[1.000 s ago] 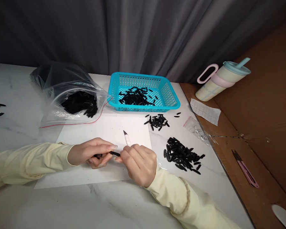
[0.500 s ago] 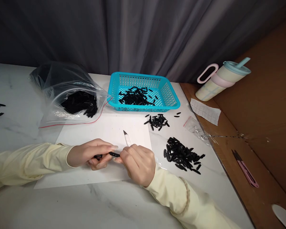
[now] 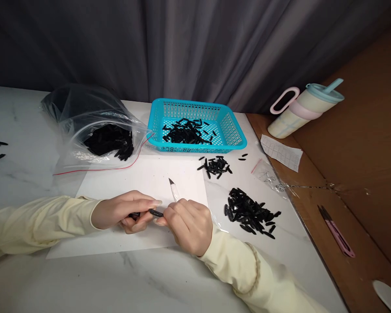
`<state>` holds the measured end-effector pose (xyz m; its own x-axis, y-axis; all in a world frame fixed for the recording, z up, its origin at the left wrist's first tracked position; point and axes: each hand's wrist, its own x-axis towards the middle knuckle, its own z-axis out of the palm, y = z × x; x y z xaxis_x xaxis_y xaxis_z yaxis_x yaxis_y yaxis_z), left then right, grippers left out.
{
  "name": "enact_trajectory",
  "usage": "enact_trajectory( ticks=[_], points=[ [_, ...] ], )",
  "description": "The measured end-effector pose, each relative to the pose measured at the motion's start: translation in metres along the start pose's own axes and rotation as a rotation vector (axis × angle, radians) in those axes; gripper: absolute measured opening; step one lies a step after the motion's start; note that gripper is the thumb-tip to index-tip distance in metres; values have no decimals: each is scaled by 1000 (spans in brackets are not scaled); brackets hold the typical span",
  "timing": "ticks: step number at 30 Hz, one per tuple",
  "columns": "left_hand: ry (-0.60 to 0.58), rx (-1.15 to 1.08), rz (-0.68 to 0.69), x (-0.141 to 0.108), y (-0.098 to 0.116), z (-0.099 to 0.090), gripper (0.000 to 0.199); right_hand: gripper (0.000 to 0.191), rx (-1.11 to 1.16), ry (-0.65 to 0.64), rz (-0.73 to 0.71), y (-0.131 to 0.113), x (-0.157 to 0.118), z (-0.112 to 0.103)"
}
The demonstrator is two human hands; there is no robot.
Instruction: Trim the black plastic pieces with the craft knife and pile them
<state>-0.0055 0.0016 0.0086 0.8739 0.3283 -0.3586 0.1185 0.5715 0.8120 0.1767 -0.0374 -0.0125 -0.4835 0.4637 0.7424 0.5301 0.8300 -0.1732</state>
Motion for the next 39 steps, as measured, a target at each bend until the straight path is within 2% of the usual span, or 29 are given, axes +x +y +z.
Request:
enact_trajectory(
  ticks=[22, 26, 29, 30, 32, 34, 36, 37, 39],
  points=[
    [-5, -9, 7, 1, 0, 2, 42, 21, 25, -18, 2, 0, 0, 2],
    [-14, -103, -19, 2, -1, 0, 41, 22, 10, -15, -11, -2, 3, -3],
    [-57, -268, -74, 6, -2, -8, 40, 21, -122, 27, 61, 15, 16, -12],
    [-75, -328, -93, 7, -2, -11, 41, 21, -223, 62, 116, 26, 24, -14],
    [-82, -435, -119, 11, -2, -18, 43, 24, -464, 52, 229, 56, 45, -18],
    [-55, -514, -124, 13, -1, -24, 45, 27, -595, -97, 334, 85, 70, -20],
    [-18, -583, -111, 16, -1, -27, 49, 22, -678, -267, 430, 102, 91, -21],
    [1, -620, -97, 17, -1, -28, 51, 20, -661, -330, 429, 104, 99, -22],
    [25, -691, -79, 19, -2, -29, 53, 16, -499, -413, 361, 92, 104, -23]
  ],
)
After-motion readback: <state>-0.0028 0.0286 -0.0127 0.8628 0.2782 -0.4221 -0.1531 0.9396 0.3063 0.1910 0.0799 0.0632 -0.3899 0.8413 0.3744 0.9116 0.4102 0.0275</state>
